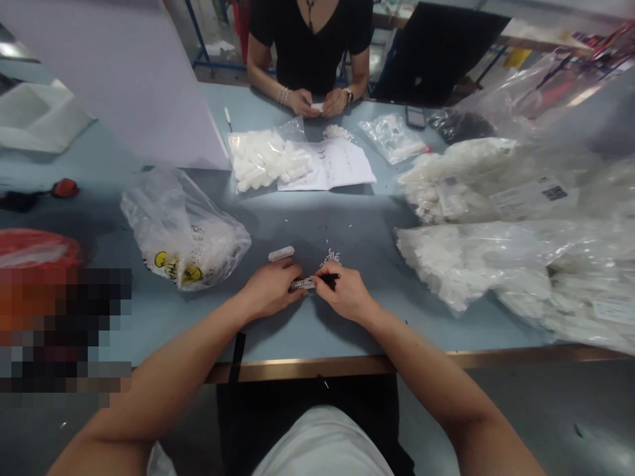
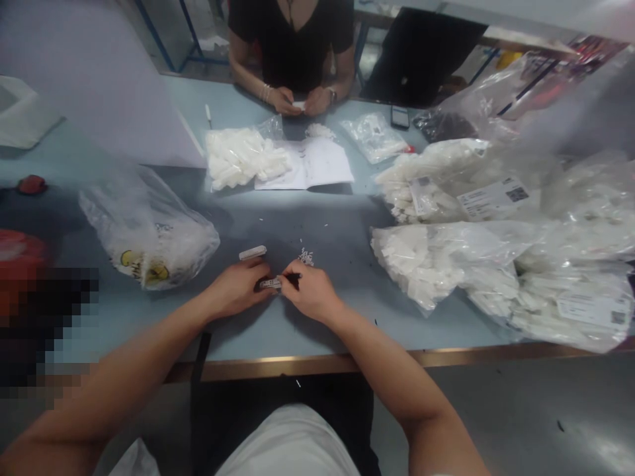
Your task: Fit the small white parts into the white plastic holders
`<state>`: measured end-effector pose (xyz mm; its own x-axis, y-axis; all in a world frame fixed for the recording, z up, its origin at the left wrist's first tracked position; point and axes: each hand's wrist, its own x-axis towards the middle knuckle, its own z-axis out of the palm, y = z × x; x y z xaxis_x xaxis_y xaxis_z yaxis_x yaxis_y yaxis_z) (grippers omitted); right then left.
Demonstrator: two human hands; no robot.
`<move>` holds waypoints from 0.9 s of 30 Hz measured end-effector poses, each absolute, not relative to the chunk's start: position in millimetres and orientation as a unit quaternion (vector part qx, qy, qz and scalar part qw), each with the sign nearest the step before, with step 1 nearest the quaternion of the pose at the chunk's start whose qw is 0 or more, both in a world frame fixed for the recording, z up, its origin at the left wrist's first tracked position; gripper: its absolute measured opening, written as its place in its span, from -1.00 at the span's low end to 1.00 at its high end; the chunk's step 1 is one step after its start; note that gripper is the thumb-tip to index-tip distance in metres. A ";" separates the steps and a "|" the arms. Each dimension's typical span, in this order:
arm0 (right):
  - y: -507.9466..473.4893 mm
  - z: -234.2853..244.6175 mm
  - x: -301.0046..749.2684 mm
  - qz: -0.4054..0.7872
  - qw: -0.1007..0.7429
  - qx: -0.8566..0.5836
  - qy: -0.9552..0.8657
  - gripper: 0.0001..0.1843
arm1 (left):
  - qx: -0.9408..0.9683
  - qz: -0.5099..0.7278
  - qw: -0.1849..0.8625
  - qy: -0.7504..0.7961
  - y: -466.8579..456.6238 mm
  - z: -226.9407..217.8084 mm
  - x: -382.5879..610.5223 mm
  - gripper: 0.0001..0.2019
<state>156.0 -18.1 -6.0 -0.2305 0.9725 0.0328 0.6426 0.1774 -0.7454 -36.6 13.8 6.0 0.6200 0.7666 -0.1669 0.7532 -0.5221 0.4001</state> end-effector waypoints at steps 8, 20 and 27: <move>-17.5 -7.0 160.7 0.337 0.308 -0.579 -0.675 -0.83 | 0.869 0.021 0.227 0.439 13.8 2.7 -36.9 -0.82; -17.1 -6.0 161.5 0.346 0.315 -0.579 -0.668 -0.86 | 0.865 0.029 0.241 0.439 14.0 4.1 -37.4 -0.81; -17.9 -6.2 161.1 0.339 0.301 -0.584 -0.674 -0.87 | 0.872 0.029 0.231 0.431 13.7 3.6 -37.1 -0.80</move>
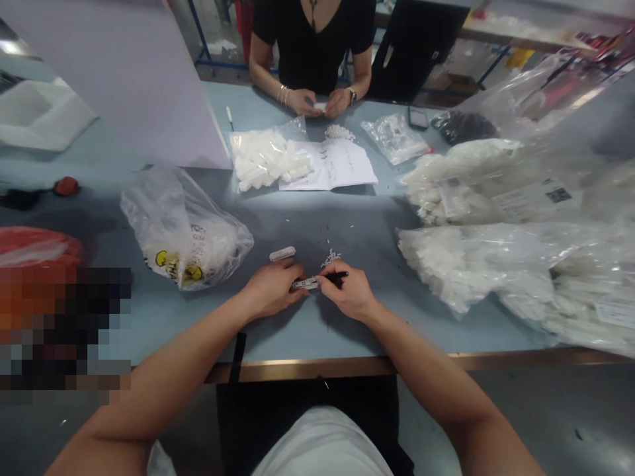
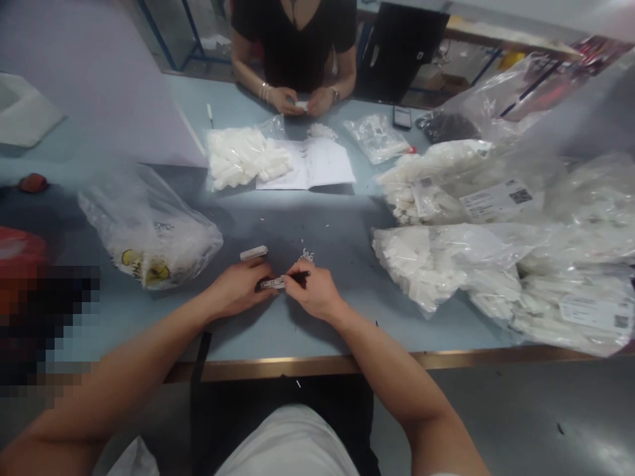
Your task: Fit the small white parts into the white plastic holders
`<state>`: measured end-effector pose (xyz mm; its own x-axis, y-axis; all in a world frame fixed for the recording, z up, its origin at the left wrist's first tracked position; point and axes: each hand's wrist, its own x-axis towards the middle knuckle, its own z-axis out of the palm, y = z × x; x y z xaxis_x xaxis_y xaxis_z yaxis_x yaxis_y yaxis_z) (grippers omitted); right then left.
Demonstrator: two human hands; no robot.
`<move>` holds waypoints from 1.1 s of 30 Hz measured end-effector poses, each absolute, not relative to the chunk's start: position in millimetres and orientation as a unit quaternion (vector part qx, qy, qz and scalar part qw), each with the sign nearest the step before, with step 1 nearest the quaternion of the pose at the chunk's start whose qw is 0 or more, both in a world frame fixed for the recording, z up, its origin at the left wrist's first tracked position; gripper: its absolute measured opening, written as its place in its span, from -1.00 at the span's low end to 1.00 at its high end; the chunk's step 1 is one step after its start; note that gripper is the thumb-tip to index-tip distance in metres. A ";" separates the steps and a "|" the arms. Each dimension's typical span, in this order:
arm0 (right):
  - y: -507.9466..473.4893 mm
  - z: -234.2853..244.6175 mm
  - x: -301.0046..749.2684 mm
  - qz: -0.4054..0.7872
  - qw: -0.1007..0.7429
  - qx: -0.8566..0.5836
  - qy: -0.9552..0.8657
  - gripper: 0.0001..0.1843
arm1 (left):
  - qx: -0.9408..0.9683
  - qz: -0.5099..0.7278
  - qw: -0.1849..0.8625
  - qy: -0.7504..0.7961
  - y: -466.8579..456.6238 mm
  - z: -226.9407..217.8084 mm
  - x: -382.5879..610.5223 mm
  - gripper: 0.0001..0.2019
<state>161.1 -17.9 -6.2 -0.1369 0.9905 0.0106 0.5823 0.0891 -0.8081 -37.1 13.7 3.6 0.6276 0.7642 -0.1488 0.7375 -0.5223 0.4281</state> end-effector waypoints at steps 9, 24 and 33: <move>-19.3 -6.2 156.9 0.314 0.264 -0.578 -0.705 -0.86 | 0.872 0.023 0.224 0.435 13.2 4.2 -38.2 -0.80; -18.1 -6.4 160.7 0.344 0.321 -0.566 -0.677 -0.86 | 0.869 0.020 0.229 0.438 13.3 3.6 -36.9 -0.81; -18.0 -7.5 159.4 0.341 0.315 -0.563 -0.683 -0.85 | 0.871 0.020 0.227 0.436 13.8 4.4 -36.7 -0.80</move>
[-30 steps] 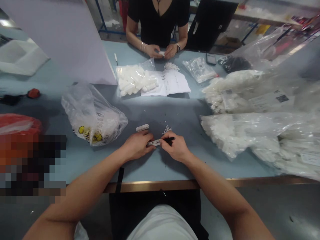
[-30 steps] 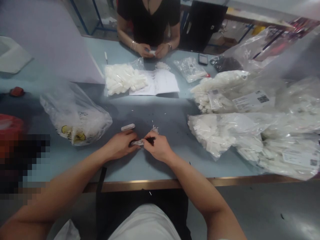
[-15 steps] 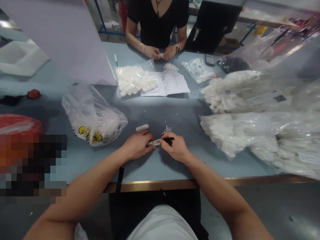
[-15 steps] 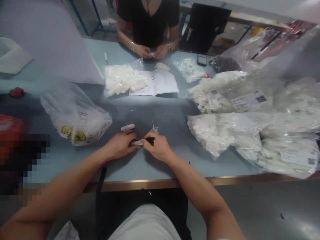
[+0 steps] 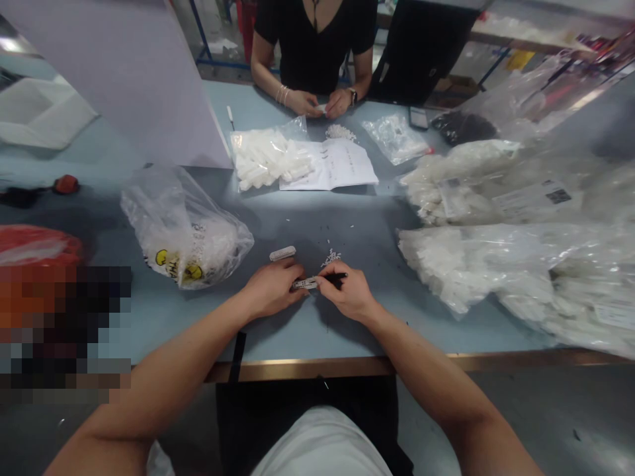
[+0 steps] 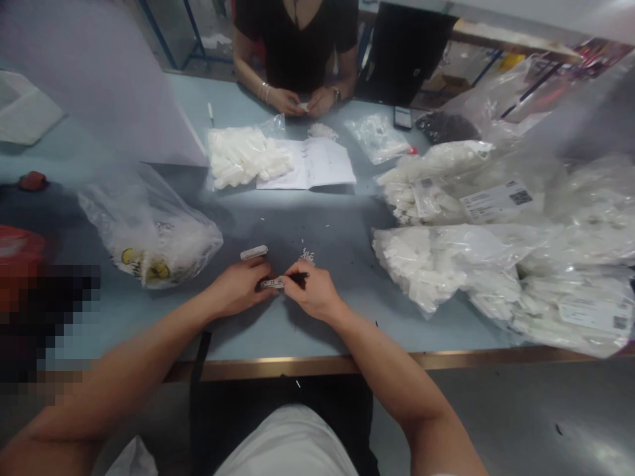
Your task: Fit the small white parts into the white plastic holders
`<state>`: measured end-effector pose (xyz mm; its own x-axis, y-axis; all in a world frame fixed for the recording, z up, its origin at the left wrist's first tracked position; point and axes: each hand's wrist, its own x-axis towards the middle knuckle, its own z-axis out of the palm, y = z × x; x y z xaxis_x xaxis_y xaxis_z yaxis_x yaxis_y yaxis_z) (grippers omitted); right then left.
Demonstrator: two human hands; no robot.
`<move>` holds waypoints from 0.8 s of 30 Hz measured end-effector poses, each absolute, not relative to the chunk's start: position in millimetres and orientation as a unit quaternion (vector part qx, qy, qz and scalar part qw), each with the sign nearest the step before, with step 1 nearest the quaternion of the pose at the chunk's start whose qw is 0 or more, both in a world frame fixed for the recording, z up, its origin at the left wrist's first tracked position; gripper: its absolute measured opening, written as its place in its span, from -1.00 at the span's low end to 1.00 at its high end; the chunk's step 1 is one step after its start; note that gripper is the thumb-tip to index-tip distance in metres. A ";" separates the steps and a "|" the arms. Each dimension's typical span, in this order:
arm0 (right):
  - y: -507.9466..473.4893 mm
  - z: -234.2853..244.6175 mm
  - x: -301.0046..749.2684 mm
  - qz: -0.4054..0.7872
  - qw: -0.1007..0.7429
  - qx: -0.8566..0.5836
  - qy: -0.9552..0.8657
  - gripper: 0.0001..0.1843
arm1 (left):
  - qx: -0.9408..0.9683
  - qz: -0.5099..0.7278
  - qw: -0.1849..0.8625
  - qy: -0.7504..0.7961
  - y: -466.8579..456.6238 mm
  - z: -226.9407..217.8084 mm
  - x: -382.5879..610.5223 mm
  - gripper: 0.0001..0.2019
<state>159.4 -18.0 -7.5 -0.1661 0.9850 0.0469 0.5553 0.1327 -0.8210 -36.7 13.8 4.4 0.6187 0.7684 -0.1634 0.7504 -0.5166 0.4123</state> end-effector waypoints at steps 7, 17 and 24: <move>-18.8 -8.1 158.9 0.328 0.304 -0.559 -0.698 -0.84 | 0.870 0.025 0.225 0.438 13.5 4.8 -37.1 -0.82; -22.4 -5.7 157.1 0.273 0.275 -0.504 -0.772 -0.82 | 0.879 0.045 0.220 0.422 13.6 1.6 -38.1 -0.80; -17.4 -10.1 160.2 0.343 0.318 -0.559 -0.685 -0.82 | 0.871 0.053 0.238 0.427 13.7 4.9 -37.9 -0.82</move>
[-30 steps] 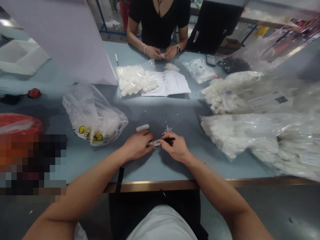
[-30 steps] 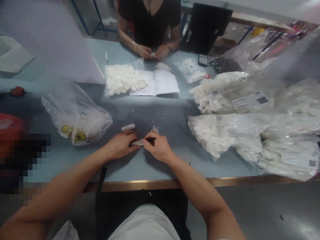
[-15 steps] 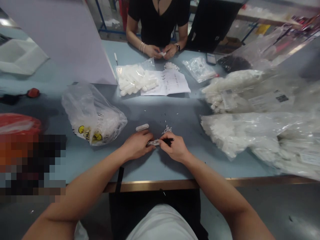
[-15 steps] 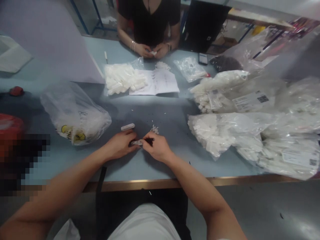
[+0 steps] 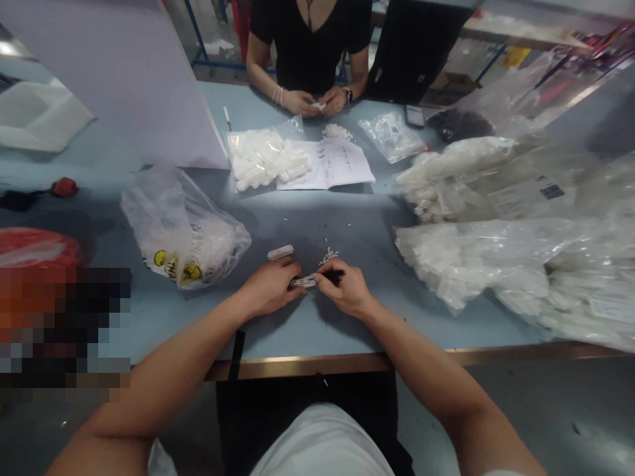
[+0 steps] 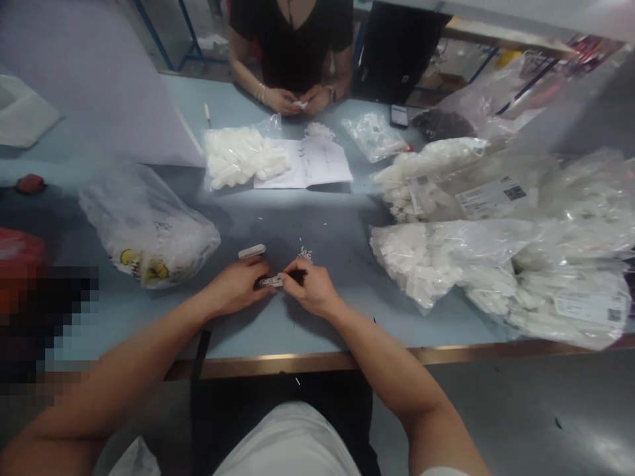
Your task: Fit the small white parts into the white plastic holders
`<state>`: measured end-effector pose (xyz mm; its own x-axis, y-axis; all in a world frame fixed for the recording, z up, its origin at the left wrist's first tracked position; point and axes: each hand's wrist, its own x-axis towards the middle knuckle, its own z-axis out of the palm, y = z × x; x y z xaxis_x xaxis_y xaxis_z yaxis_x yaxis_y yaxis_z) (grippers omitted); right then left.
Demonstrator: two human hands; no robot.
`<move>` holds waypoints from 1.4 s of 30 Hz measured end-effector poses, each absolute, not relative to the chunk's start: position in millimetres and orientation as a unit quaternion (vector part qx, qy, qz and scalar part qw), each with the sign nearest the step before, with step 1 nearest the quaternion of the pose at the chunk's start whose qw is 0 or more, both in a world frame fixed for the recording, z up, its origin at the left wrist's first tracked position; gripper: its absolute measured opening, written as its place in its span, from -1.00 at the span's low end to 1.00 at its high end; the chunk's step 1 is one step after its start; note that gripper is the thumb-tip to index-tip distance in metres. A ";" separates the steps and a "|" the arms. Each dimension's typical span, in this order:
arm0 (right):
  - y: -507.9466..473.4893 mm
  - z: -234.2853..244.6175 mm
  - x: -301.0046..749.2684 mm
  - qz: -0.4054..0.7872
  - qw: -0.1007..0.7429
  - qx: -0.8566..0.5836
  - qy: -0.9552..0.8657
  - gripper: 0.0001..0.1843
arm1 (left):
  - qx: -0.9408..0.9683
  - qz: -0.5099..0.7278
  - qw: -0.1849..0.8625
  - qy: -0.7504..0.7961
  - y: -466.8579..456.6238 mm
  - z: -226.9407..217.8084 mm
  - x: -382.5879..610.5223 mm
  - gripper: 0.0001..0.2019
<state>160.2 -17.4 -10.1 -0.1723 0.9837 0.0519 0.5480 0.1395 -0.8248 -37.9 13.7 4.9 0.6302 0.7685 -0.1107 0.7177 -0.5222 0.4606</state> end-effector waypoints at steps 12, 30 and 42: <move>-17.2 -9.1 157.9 0.348 0.327 -0.563 -0.675 -0.82 | 0.876 0.037 0.222 0.426 13.8 5.0 -37.1 -0.81; -18.0 -8.9 157.2 0.333 0.338 -0.569 -0.672 -0.82 | 0.870 0.020 0.223 0.440 13.7 5.4 -36.2 -0.81; -17.8 -7.9 154.7 0.352 0.328 -0.574 -0.662 -0.82 | 0.872 0.013 0.217 0.438 13.4 5.5 -35.2 -0.79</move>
